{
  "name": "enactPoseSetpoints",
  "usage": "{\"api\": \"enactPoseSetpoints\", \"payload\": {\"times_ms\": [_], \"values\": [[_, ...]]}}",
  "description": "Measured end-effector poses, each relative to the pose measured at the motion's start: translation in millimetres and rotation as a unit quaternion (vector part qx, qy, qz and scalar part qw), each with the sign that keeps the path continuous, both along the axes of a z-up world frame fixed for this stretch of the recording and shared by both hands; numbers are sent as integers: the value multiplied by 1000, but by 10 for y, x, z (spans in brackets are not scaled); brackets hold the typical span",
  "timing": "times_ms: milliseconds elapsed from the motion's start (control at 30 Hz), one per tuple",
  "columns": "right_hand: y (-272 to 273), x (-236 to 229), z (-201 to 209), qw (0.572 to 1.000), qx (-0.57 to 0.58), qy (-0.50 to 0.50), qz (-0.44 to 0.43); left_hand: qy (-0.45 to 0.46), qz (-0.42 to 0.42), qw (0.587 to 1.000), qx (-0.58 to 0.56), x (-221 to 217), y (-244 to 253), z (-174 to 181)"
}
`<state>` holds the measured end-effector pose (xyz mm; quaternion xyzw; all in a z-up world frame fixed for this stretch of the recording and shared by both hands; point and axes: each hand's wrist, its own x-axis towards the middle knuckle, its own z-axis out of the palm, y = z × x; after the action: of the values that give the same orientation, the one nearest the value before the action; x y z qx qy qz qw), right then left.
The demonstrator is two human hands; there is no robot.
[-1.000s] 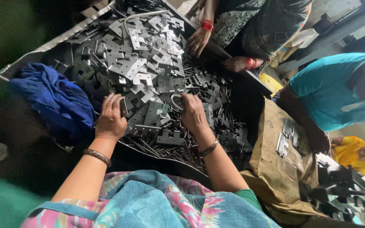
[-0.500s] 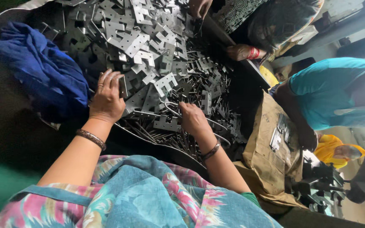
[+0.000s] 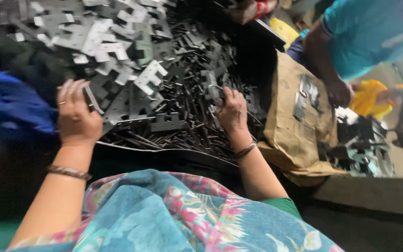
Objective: The person picks up small metal brackets and rods from a large bin and places them into a sack. The hands repeatedly reach into the bin, select items, and transfer them to the sack while other workers are visible nearby.
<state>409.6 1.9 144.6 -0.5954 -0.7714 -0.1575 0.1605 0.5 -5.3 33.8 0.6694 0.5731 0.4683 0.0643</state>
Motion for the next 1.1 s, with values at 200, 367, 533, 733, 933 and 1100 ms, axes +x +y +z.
{"api": "enactPoseSetpoints", "payload": {"times_ms": [200,367,533,733,933,1100], "values": [[-499,130,-144,997,-44,11,62,55,-10,998,10,-74,-133,-24],[-507,169,-404,984,-47,-6,174,87,-22,996,18,-101,-166,-24],[138,766,-763,995,-23,-54,85,76,-18,997,10,-131,-182,-64],[521,1698,-1135,997,-24,-57,-39,92,-3,996,-9,-117,-185,-56],[862,1979,-1508,997,25,-73,27,28,-9,998,-46,-61,-197,-71],[846,2115,-1592,990,-92,33,-100,69,13,997,-39,-43,-169,32]]}}
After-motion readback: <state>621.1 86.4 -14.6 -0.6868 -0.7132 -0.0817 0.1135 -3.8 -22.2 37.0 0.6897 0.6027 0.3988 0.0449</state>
